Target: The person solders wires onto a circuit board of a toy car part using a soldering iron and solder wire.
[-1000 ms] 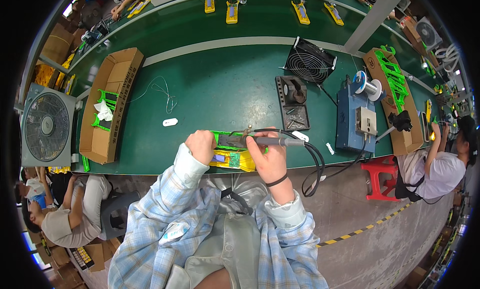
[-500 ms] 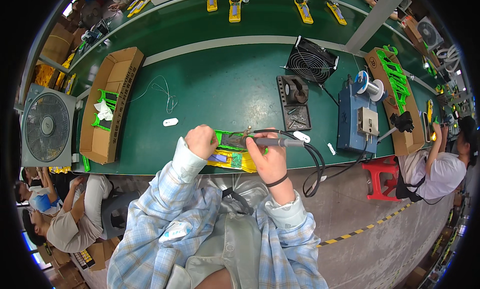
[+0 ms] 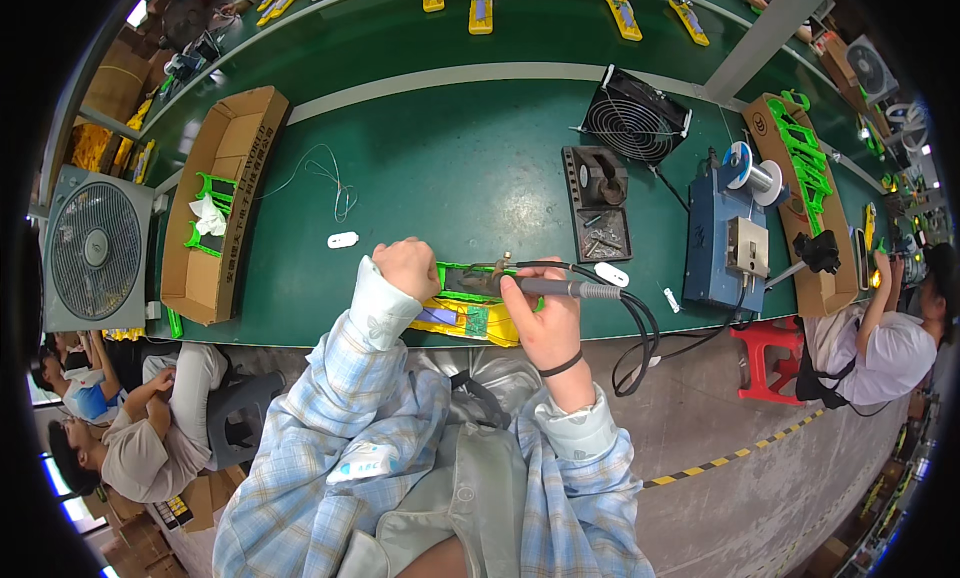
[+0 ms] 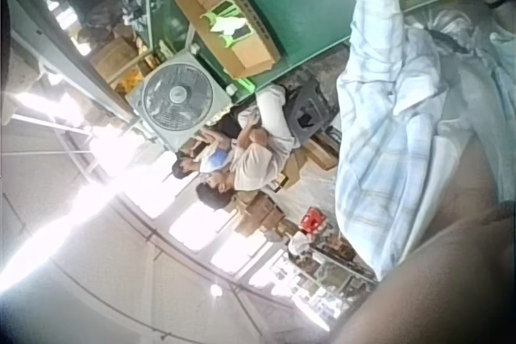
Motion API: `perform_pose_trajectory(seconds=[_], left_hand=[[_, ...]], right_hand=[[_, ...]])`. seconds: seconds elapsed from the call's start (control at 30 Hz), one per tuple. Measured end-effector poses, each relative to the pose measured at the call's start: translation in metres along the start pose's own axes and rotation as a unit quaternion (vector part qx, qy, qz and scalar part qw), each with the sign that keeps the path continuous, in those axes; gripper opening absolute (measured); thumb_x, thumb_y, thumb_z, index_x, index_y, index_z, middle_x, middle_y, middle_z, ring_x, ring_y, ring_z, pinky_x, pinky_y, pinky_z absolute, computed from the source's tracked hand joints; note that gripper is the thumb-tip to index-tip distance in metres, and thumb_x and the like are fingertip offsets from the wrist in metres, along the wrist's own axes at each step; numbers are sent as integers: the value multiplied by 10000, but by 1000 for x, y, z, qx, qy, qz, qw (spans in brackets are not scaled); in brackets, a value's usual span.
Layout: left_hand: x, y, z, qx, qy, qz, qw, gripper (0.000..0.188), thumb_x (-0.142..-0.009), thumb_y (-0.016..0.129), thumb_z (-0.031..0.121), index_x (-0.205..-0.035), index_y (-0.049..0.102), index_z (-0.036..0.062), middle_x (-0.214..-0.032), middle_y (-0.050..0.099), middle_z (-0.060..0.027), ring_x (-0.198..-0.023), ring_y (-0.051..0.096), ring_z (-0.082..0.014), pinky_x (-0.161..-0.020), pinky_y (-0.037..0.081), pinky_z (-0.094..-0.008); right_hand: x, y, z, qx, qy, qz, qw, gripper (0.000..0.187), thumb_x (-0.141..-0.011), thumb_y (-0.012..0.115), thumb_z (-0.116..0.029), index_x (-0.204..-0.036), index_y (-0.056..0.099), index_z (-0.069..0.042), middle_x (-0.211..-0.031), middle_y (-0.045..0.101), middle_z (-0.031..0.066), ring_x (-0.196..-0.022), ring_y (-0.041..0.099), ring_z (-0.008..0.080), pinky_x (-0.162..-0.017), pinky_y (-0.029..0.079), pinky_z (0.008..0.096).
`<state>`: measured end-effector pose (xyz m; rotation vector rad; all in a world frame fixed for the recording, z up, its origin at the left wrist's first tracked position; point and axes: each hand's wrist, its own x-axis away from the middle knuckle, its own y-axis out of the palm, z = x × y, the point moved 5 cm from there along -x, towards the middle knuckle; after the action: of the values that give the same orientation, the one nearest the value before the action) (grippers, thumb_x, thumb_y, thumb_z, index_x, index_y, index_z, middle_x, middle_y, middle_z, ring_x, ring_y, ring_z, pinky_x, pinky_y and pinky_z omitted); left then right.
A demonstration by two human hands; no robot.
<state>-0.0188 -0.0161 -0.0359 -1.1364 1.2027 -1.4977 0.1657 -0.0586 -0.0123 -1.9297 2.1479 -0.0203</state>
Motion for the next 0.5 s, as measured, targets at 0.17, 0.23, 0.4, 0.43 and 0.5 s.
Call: perform_pose_trajectory(seconds=[0.17, 0.23, 0.4, 0.43, 0.5], left_hand=[[2, -3, 2, 4, 5, 4, 1000, 45, -611, 628, 127, -623, 633, 84, -710, 589, -102, -681, 586, -276, -640, 410, -380], [3, -4, 3, 7, 5, 13, 1000, 41, -615, 623, 125, -622, 632, 86, -709, 589, -101, -680, 586, -276, -637, 404, -380], [6, -2, 2, 6, -7, 24, 1000, 35, -626, 618, 133, -607, 626, 105, -700, 585, -86, -677, 583, -257, -672, 370, -374], [6, -2, 1, 6, -8, 24, 1000, 35, -626, 618, 133, -607, 626, 105, -700, 585, -86, -677, 583, -257, -672, 370, -374], [7, -1, 1, 1, -5, 35, 999, 42, -626, 624, 141, -594, 622, 114, -687, 578, -75, -668, 580, -248, -668, 352, -374]], right_hand=[[1, 2, -1, 19, -9, -12, 1000, 201, -769, 638, -137, -806, 500, 5, -674, 499, 25, -553, 430, 74, -502, 364, 214], [1, 5, -2, 23, -5, -27, 999, 197, -767, 638, -135, -803, 500, 1, -671, 503, 23, -553, 433, 74, -501, 365, 213], [1, 7, -5, 24, -11, -29, 999, 189, -765, 636, -131, -804, 504, -1, -672, 507, 23, -550, 436, 76, -499, 366, 215], [1, 7, -6, 25, -15, -26, 999, 187, -765, 636, -129, -803, 505, -1, -671, 508, 23, -549, 438, 76, -499, 366, 215], [2, 6, -5, 26, -14, -27, 999, 186, -764, 636, -128, -803, 507, 0, -673, 510, 25, -549, 439, 77, -497, 366, 217]])
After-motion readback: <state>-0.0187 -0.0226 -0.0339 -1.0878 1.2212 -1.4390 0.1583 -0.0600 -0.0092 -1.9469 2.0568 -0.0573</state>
